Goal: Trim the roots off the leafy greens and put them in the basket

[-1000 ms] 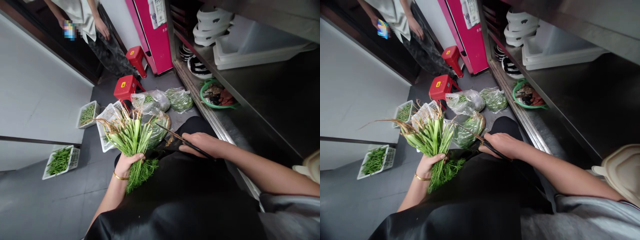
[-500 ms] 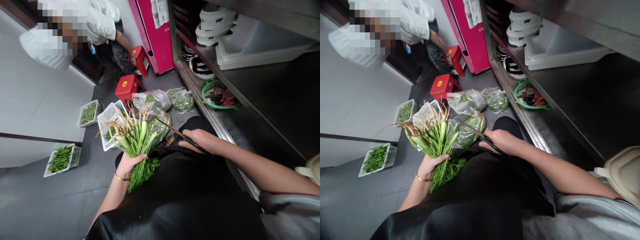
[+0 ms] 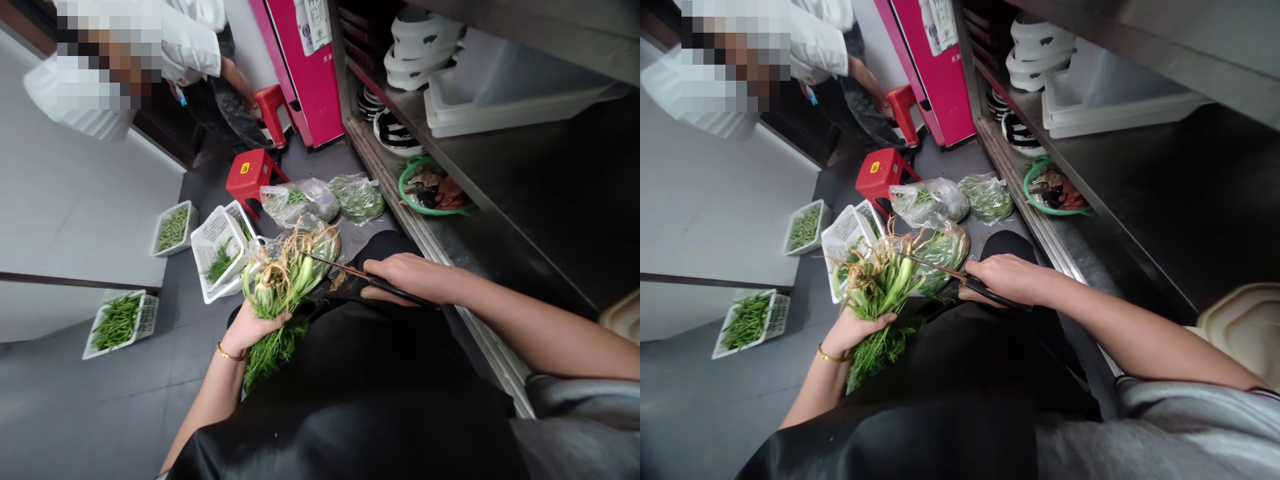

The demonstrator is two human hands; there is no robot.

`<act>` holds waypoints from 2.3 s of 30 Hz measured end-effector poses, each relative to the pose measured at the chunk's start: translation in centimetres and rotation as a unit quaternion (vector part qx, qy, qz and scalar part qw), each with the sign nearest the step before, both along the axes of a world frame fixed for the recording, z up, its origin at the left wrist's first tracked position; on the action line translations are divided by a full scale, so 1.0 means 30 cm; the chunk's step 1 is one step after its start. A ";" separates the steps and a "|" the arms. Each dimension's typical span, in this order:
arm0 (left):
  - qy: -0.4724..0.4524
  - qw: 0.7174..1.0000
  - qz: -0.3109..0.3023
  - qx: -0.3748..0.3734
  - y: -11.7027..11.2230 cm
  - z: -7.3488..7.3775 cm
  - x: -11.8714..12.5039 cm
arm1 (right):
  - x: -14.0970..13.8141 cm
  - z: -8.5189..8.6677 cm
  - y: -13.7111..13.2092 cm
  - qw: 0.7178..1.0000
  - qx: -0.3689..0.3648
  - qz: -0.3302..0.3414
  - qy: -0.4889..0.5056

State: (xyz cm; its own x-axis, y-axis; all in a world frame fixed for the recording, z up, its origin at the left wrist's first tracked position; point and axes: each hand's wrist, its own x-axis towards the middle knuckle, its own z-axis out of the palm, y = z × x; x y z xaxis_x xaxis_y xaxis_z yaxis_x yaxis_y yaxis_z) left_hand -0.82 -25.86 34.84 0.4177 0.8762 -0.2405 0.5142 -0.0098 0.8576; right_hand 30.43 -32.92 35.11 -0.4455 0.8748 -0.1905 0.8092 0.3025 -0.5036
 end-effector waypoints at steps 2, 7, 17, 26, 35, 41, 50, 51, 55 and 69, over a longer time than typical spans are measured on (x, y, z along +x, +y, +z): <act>-0.009 1.000 0.008 -0.018 0.002 -0.002 -0.003 | 0.008 -0.018 -0.011 1.000 0.003 -0.013 0.006; -0.031 0.998 0.044 -0.033 -0.003 -0.015 -0.004 | 0.000 -0.073 -0.048 0.996 0.013 -0.075 0.037; -0.033 0.997 0.073 -0.010 -0.021 -0.004 0.018 | -0.100 -0.117 -0.073 0.990 -0.019 -0.118 0.073; -0.037 0.998 0.046 -0.031 -0.027 -0.014 0.004 | -0.099 -0.056 -0.017 0.991 -0.025 -0.119 -0.063; -0.027 0.997 0.076 -0.015 -0.037 -0.033 0.010 | -0.139 -0.075 -0.015 0.992 -0.021 -0.114 -0.058; -0.019 0.997 0.075 0.024 -0.038 -0.034 0.016 | -0.133 -0.069 -0.025 0.995 -0.013 -0.102 0.004; -0.002 0.996 0.068 0.051 -0.041 -0.036 0.011 | -0.119 -0.076 -0.029 0.988 -0.022 -0.093 0.117; -0.004 0.997 0.065 0.049 -0.040 -0.036 0.011 | -0.118 -0.078 -0.029 0.987 -0.027 -0.086 0.132; -0.007 0.998 0.054 0.041 -0.041 -0.035 0.013 | -0.114 -0.079 -0.030 0.981 -0.044 -0.055 0.181; -0.011 0.997 0.066 0.041 -0.038 -0.049 0.000 | -0.116 -0.099 -0.045 0.984 -0.019 -0.170 0.044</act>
